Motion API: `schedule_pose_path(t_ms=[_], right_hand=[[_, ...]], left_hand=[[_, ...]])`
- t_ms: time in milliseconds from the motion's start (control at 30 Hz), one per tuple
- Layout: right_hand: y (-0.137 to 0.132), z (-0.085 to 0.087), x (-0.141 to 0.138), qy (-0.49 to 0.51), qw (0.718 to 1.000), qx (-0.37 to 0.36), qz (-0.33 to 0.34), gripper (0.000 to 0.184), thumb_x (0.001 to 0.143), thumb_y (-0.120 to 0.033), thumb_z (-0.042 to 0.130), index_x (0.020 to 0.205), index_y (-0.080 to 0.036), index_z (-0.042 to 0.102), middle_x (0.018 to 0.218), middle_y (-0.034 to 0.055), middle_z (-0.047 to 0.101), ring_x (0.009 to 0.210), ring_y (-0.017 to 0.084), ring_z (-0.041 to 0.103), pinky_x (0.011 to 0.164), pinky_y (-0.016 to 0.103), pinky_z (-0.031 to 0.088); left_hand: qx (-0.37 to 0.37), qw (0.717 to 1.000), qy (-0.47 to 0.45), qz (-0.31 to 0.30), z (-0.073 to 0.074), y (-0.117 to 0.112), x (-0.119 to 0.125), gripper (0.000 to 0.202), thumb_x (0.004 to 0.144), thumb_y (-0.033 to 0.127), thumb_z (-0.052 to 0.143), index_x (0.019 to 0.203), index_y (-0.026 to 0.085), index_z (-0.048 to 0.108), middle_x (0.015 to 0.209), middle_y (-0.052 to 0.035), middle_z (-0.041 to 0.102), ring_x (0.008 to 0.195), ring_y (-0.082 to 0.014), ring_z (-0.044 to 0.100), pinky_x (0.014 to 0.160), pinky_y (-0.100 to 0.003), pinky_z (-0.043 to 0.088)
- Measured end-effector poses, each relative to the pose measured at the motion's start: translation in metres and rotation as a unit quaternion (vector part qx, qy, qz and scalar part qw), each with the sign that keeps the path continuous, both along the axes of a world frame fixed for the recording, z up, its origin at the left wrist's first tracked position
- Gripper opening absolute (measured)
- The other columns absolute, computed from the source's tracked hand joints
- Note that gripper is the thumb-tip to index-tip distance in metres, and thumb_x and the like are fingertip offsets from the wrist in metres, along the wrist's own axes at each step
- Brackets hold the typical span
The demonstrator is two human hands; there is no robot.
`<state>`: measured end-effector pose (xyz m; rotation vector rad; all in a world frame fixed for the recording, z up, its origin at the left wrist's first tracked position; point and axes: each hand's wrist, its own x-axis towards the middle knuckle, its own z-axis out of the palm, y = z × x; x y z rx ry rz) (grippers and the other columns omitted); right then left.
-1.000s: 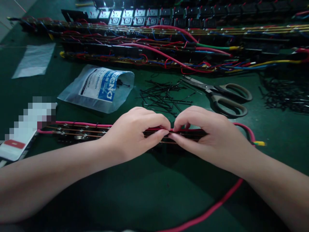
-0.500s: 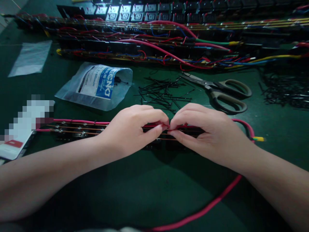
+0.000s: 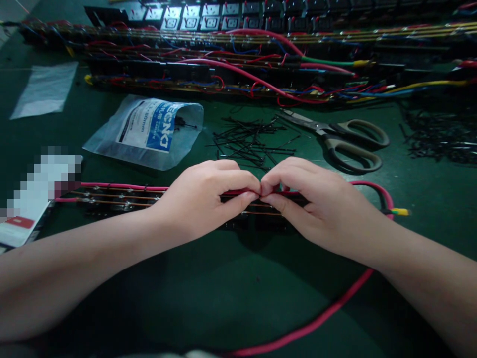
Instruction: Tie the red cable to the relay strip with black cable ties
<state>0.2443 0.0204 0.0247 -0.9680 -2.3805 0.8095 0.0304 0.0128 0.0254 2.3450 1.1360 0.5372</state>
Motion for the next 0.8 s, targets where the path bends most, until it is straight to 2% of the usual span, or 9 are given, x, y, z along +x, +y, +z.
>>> schedule_pose_path(t_ms=[367, 800], right_hand=[[0.0012, 0.0014, 0.0021, 0.017, 1.0, -0.013, -0.008, 0.014, 0.085, -0.008, 0.049, 0.084, -0.022, 0.052, 0.083, 0.0025, 0.06, 0.076, 0.018, 0.055, 0.065, 0.03, 0.041], [0.0013, 0.0007, 0.0021, 0.031, 0.999, -0.019, -0.031, 0.01, 0.091, -0.014, 0.049, 0.085, -0.022, 0.05, 0.079, 0.0016, 0.057, 0.07, 0.016, 0.052, 0.06, 0.029, 0.039]], left_hand=[[0.018, 1.0, 0.002, -0.012, -0.0006, -0.0009, 0.0009, 0.018, 0.093, 0.019, 0.057, 0.099, 0.022, 0.074, 0.083, 0.0005, 0.068, 0.076, -0.0116, 0.061, 0.068, -0.023, 0.044], [0.02, 1.0, 0.017, -0.008, -0.0002, -0.0026, 0.0, 0.017, 0.092, 0.024, 0.058, 0.105, 0.022, 0.07, 0.091, 0.0, 0.071, 0.081, -0.0137, 0.064, 0.073, -0.026, 0.047]])
